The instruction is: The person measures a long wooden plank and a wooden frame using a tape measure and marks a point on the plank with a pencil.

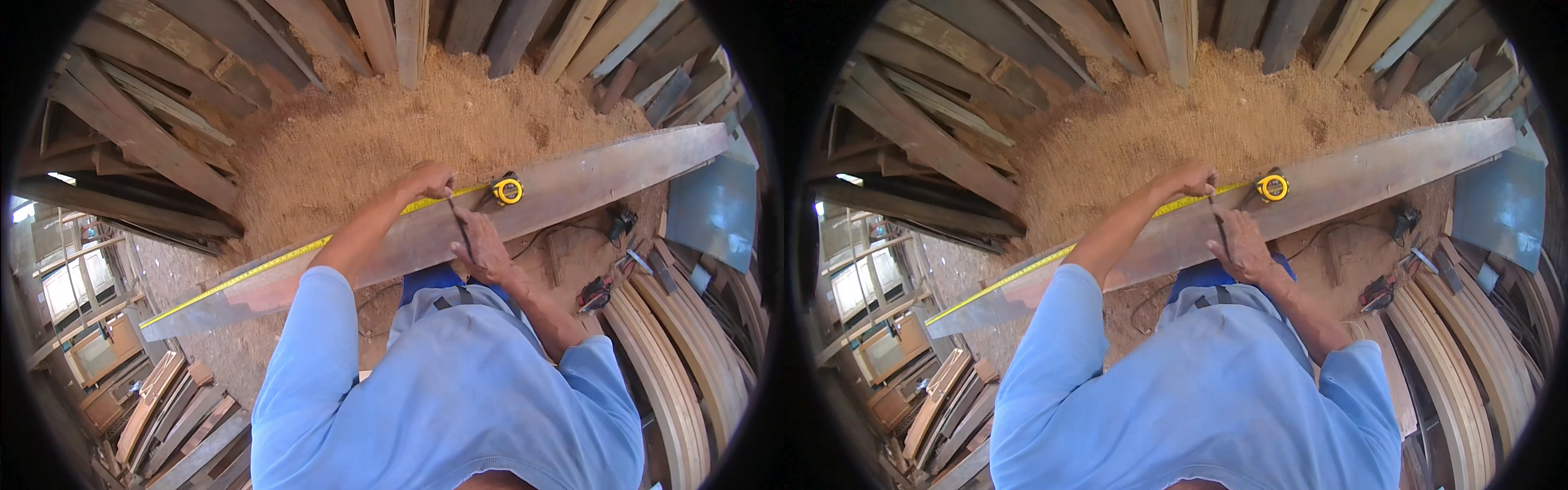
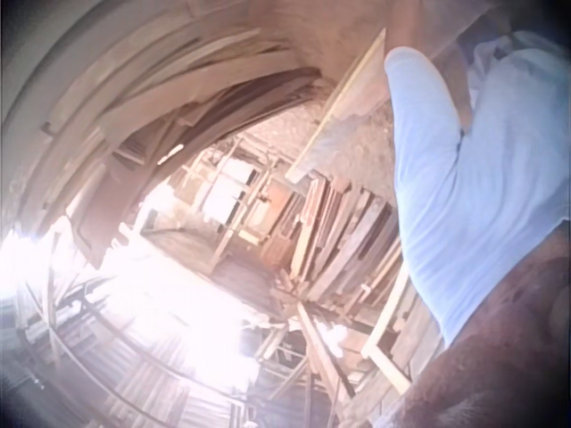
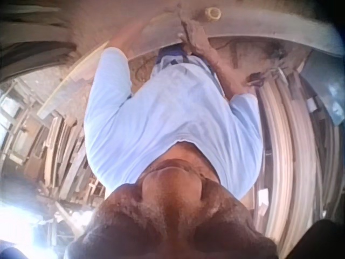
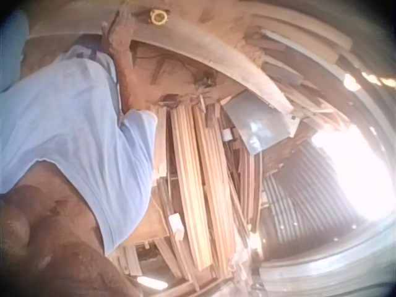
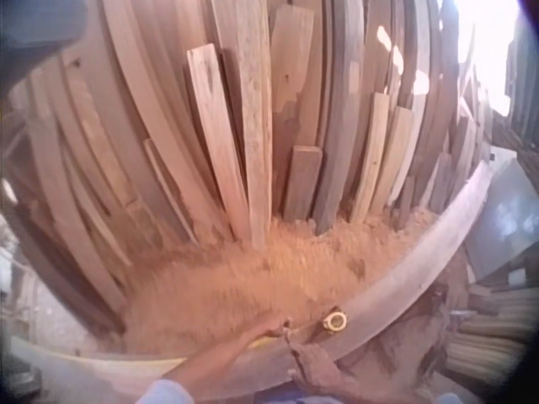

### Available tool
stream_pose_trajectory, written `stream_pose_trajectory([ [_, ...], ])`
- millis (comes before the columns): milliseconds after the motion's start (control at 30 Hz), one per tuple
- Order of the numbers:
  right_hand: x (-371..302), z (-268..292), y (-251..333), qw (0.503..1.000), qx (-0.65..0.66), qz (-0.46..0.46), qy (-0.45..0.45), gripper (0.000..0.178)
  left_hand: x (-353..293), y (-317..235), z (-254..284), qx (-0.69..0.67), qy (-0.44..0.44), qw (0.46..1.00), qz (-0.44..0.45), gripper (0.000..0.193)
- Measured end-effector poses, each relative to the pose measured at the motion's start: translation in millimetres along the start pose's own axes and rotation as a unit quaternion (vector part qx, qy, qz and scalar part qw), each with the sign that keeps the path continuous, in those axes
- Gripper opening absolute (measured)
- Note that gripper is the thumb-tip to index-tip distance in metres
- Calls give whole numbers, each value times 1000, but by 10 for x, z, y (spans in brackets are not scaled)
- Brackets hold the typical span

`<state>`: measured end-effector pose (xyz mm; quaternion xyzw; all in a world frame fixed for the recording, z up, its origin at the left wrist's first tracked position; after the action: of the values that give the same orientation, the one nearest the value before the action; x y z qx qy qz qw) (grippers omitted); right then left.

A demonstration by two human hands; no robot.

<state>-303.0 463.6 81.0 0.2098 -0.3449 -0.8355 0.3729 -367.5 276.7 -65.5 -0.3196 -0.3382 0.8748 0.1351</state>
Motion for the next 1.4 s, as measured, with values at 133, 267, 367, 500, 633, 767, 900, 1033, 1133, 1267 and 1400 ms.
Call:
stream_pose_trajectory([
  [133, 20, -444, 24, 994, 93, 48, 31, 38, 93, -252, 167, 63, 44, 997, -19, 22],
  [267, 238, -733, 100, 985, 152, -5, 76, 30, 80, -230, 169, 53, 39, 997, -48, 22],
  [367, 434, -923, 181, 986, 158, 45, -6, 25, 51, -139, 111, 23, 26, 998, -50, 21],
  [500, 582, -1088, 266, 977, 198, 45, -59, 19, 1, -180, 112, 11, 6, 998, -64, 18],
  [633, 674, -1255, 235, 977, 198, 26, -73, 18, -25, -205, 136, 12, 12, 998, -59, 22],
  [767, 704, -1277, 256, 976, 205, 1, -71, 17, -43, -161, 114, 11, 13, 998, -62, 23],
  [900, 720, -1349, 195, 975, 200, 0, -99, 14, -40, -196, 136, 16, 19, 998, -62, 23],
  [1033, 710, -1356, 182, 972, 218, -14, -83, 13, -30, -173, 107, 8, 2, 998, -69, 23],
  [1133, 719, -1341, 177, 972, 224, -13, -74, 14, -26, -172, 108, 2, 4, 998, -69, 23],
  [1267, 729, -1339, 198, 974, 215, -28, -70, 15, 8, -119, 62, 4, 2, 997, -74, 22],
  [1400, 691, -1345, 144, 970, 243, -23, -25, 16, -10, -166, 102, 2, 4, 996, -86, 21],
])
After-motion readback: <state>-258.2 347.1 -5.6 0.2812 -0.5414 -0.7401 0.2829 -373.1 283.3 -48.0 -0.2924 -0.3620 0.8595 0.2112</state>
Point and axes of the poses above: each hand's wrist, its own x-axis towards the middle knuckle, its own z-axis out of the back of the hand, y = z × x, the point moved 4 cm from there along x, towards the middle knuckle, and after that the axes turned 2 degrees about y, right-handed, at the moved point
